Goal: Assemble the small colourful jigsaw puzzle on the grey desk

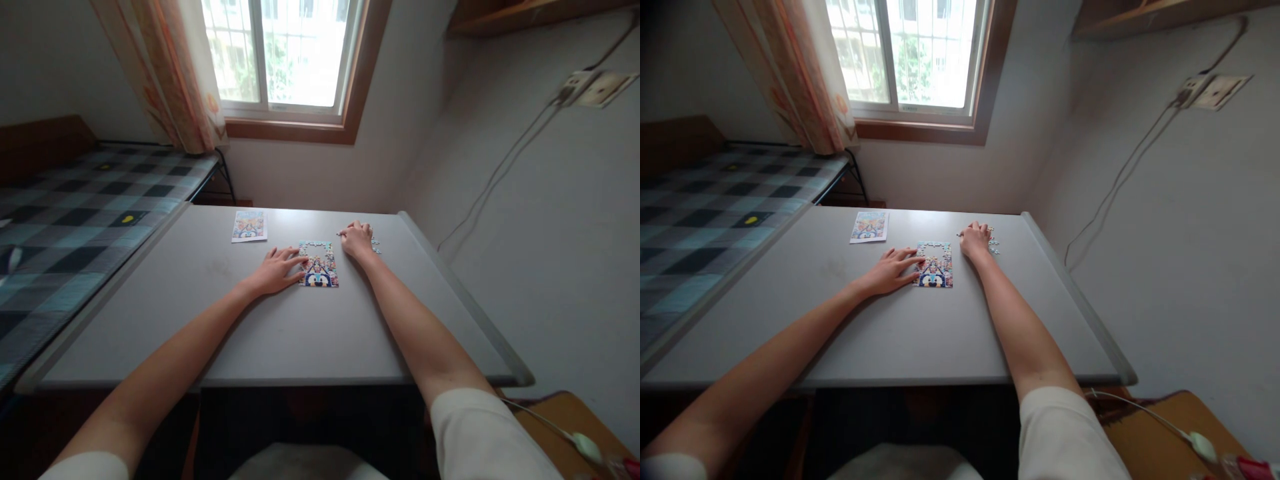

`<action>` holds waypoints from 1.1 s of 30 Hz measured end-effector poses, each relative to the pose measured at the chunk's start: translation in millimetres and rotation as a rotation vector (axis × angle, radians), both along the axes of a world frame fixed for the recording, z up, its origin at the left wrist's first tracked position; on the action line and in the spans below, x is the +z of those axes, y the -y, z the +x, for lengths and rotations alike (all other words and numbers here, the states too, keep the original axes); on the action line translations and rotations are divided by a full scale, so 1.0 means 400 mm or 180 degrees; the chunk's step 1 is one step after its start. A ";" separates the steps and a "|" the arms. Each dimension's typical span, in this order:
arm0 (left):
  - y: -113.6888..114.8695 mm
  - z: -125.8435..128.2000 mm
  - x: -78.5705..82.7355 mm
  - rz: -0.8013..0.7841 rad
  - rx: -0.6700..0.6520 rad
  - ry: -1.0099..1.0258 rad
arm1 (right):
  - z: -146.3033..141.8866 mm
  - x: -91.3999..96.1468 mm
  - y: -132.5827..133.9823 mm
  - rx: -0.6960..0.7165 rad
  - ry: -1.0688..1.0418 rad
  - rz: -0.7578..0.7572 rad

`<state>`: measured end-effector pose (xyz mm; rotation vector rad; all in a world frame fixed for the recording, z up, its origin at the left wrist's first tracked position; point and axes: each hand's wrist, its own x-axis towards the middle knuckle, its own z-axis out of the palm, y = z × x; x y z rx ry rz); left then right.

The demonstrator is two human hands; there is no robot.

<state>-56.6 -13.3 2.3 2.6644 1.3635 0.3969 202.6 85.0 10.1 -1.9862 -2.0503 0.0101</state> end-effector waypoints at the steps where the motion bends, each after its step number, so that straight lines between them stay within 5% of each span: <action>1: 0.000 0.000 0.000 0.0003 0.0001 -0.0002 | 0.001 0.002 0.012 0.0029 -0.0016 0.0006; 8: 0.000 -0.001 0.002 -0.0019 0.0022 -0.0039 | 0.018 0.008 0.092 0.0153 -0.0183 0.0091; 17: 0.000 -0.003 0.003 -0.0043 0.0013 -0.0023 | 0.082 -0.015 0.117 -0.0301 -0.0866 0.0154; 33: -0.002 -0.005 -0.001 -0.0084 0.0016 -0.0026 | 0.099 -0.013 0.136 -0.0409 -0.0466 0.0150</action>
